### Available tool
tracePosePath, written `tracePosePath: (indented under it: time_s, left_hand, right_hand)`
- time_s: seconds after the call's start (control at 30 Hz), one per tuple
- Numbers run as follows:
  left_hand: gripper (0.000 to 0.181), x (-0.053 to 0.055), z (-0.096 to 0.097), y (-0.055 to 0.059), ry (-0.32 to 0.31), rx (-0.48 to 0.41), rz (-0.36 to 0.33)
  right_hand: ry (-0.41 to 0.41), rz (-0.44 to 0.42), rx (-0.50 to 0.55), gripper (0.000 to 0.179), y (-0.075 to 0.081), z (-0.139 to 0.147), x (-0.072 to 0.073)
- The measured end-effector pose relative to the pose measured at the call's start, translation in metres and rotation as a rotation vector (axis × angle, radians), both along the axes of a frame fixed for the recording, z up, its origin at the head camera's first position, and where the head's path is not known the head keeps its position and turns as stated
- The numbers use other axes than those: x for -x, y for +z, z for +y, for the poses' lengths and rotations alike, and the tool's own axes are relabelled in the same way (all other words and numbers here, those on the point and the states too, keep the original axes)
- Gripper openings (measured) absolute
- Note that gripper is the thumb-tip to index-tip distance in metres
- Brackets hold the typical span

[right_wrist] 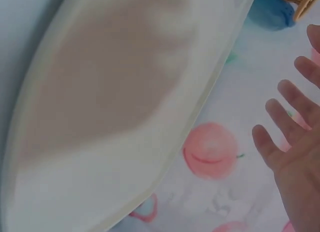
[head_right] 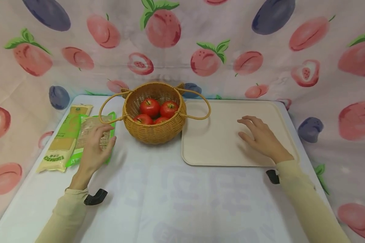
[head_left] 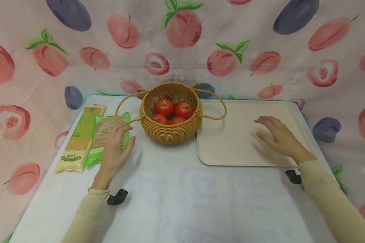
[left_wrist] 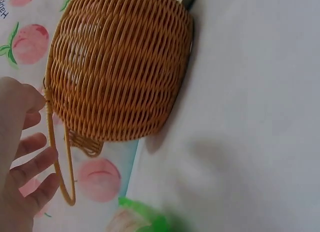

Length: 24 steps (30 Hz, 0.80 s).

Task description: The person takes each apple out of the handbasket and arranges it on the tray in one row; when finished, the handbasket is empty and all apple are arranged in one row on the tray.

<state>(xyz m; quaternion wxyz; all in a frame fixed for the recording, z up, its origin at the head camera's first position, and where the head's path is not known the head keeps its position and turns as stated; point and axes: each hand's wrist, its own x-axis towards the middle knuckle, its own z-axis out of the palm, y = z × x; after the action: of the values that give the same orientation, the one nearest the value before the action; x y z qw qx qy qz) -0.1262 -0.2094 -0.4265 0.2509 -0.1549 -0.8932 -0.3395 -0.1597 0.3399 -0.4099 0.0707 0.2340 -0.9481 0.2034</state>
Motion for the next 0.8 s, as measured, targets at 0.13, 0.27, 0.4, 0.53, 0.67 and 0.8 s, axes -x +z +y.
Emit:
tracePosePath:
  time_s: [0.13, 0.27, 0.4, 0.53, 0.67, 0.8]
  left_hand:
    - [0.028, -0.01, 0.014, -0.004, -0.013, -0.041, -0.022]
    - [0.021, -0.018, 0.029, -0.01, -0.029, -0.091, -0.05]
    - [0.016, -0.023, 0.045, -0.019, -0.078, -0.128, -0.043]
    - [0.014, -0.026, 0.061, -0.028, -0.137, -0.139, -0.058]
    - [0.015, -0.031, 0.078, -0.036, -0.198, -0.128, -0.1]
    - [0.018, -0.033, 0.098, -0.044, -0.263, -0.088, -0.145]
  right_hand:
    - [0.028, 0.013, 0.022, 0.041, 0.001, -0.011, 0.005]
    - [0.046, 0.033, 0.044, 0.038, 0.005, -0.023, 0.011]
    - [0.07, 0.044, 0.062, 0.036, 0.009, -0.036, 0.017]
    - [0.105, 0.066, 0.08, 0.035, 0.012, -0.047, 0.021]
    - [0.133, 0.077, 0.097, 0.035, 0.015, -0.06, 0.024]
    - [0.167, 0.09, 0.102, 0.034, 0.02, -0.073, 0.029]
